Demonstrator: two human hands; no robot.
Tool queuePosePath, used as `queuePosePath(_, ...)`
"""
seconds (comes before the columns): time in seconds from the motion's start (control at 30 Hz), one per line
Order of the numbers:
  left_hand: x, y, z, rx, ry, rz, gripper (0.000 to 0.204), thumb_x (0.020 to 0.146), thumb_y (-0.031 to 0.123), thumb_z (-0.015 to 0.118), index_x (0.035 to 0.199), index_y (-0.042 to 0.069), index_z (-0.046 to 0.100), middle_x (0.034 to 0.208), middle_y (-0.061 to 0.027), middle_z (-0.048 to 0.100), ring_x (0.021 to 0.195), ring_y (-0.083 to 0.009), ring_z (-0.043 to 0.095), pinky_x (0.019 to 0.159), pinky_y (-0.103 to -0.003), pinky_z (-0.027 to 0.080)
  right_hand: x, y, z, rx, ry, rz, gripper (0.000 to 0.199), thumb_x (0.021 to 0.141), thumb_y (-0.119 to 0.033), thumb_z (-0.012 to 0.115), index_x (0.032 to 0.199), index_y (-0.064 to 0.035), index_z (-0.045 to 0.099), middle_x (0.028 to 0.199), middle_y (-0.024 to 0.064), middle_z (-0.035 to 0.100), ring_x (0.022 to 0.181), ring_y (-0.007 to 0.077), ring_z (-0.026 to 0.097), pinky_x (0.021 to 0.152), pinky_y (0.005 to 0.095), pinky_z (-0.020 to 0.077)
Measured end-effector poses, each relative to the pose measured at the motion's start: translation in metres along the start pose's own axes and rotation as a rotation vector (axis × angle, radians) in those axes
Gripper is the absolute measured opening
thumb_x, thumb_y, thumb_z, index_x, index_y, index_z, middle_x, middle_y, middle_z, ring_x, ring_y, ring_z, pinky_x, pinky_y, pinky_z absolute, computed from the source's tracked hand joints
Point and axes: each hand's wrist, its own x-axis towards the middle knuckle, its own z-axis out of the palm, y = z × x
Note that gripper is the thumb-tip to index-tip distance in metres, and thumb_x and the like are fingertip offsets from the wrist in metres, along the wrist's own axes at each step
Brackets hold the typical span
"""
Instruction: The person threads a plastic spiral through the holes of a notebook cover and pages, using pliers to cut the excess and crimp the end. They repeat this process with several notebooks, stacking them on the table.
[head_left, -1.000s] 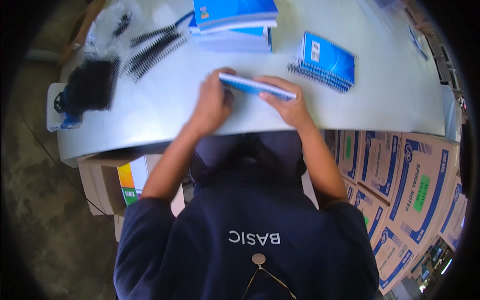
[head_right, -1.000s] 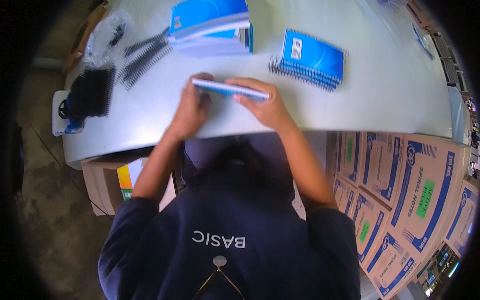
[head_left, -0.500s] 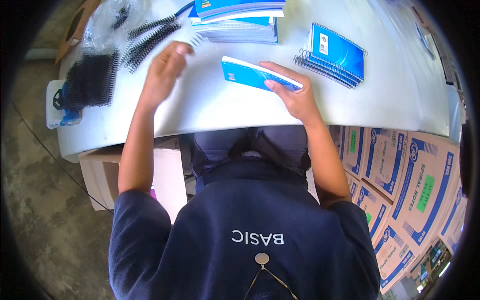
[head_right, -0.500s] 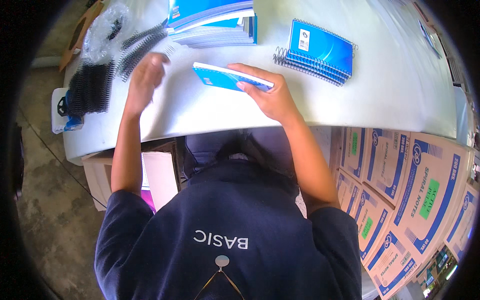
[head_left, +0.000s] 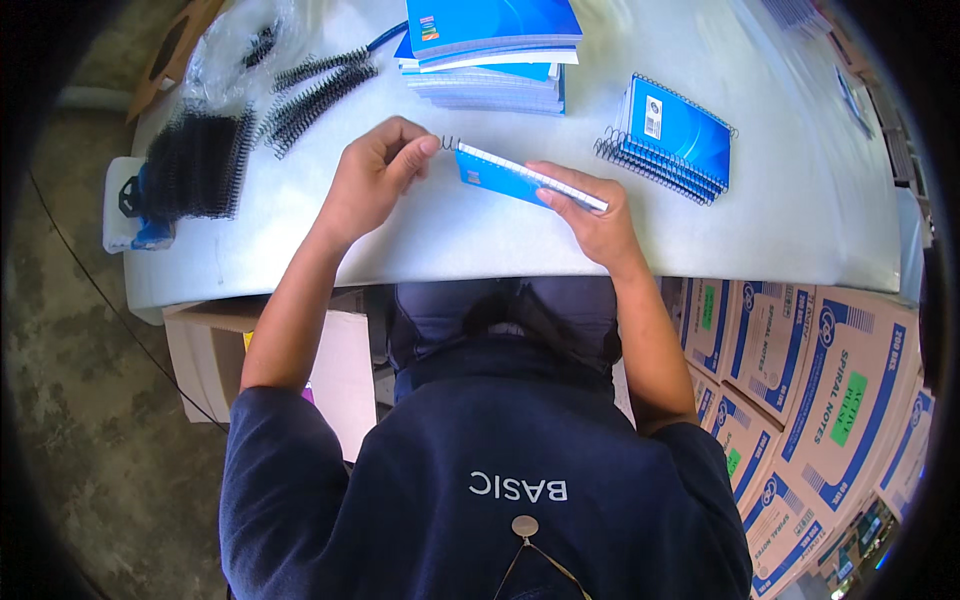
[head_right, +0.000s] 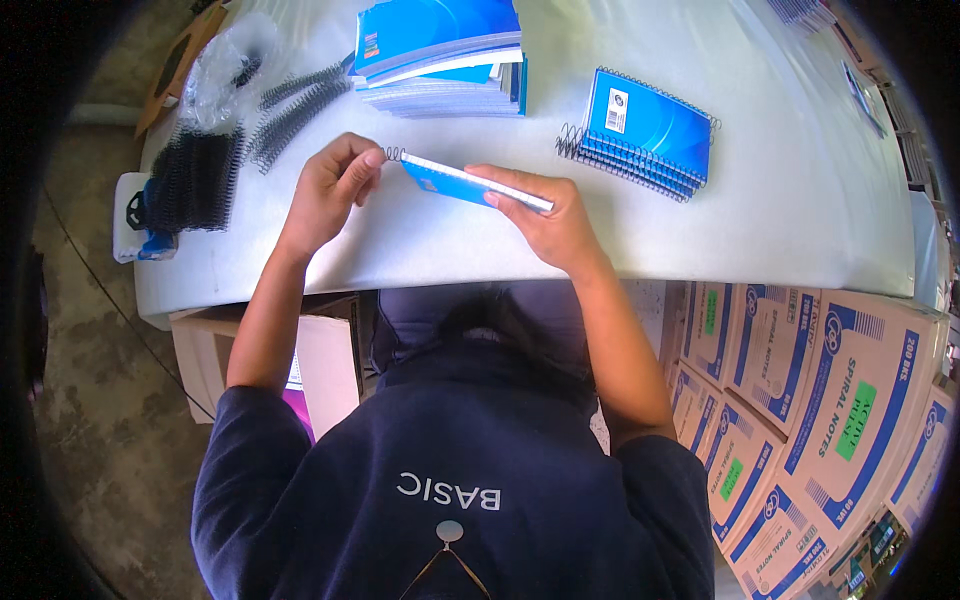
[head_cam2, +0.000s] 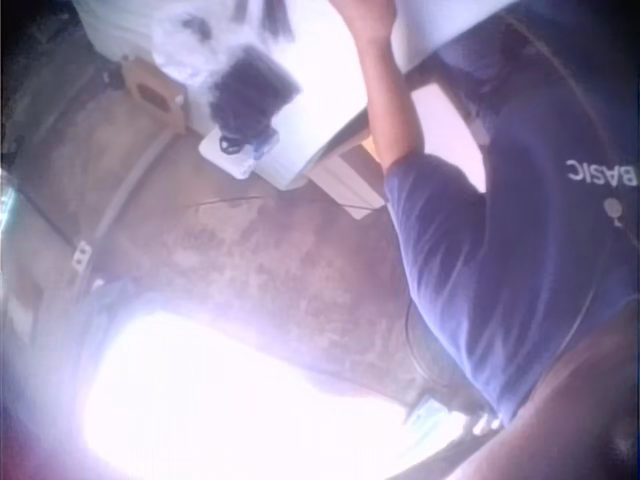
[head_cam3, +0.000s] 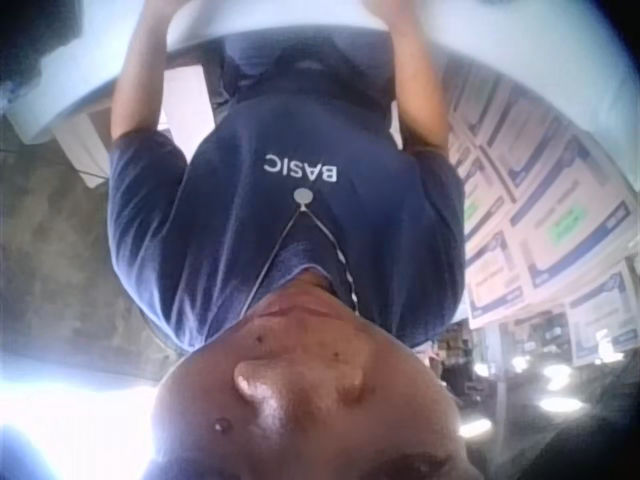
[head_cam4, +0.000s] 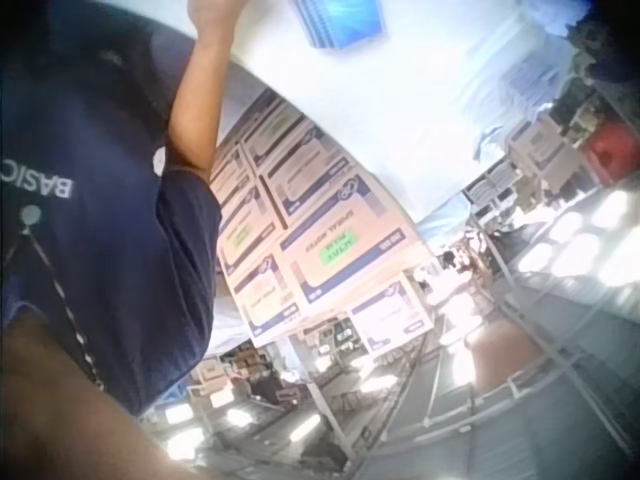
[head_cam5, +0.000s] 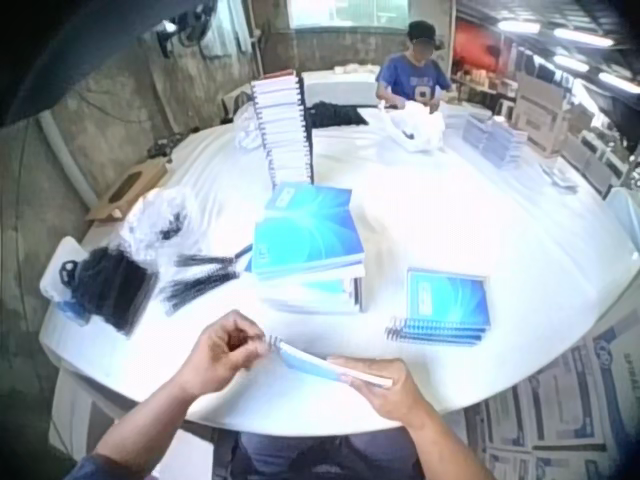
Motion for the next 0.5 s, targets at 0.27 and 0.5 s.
queuePosePath(0.27,0.008,0.027,-0.009,0.759,0.043,0.655,0.025,0.083,0.014,0.065,0.107,0.008,0.059,0.103,-0.0086,0.061,0.083,-0.0237,0.056,0.074,-0.035,0.041,0.002,-0.002,0.008,0.011,0.036,0.027,0.026,0.087,-0.003,0.061,0.113,-0.0006,0.063,0.105,0.0055,0.067,0.093,0.0085,0.057,0.084,0.0227,0.0449)
queuePosePath(0.5,-0.005,0.043,0.003,1.1,-0.033,0.615,0.022,0.067,0.015,0.074,0.083,0.008,0.06,0.087,-0.0084,0.061,0.093,-0.0274,0.055,0.087,-0.044,0.037,-0.017,0.025,0.02,-0.064,0.019,-0.1,0.043,0.082,0.005,0.053,0.122,-0.0091,0.059,0.117,0.0111,0.063,0.104,0.0174,0.061,0.091,0.0293,0.0458)
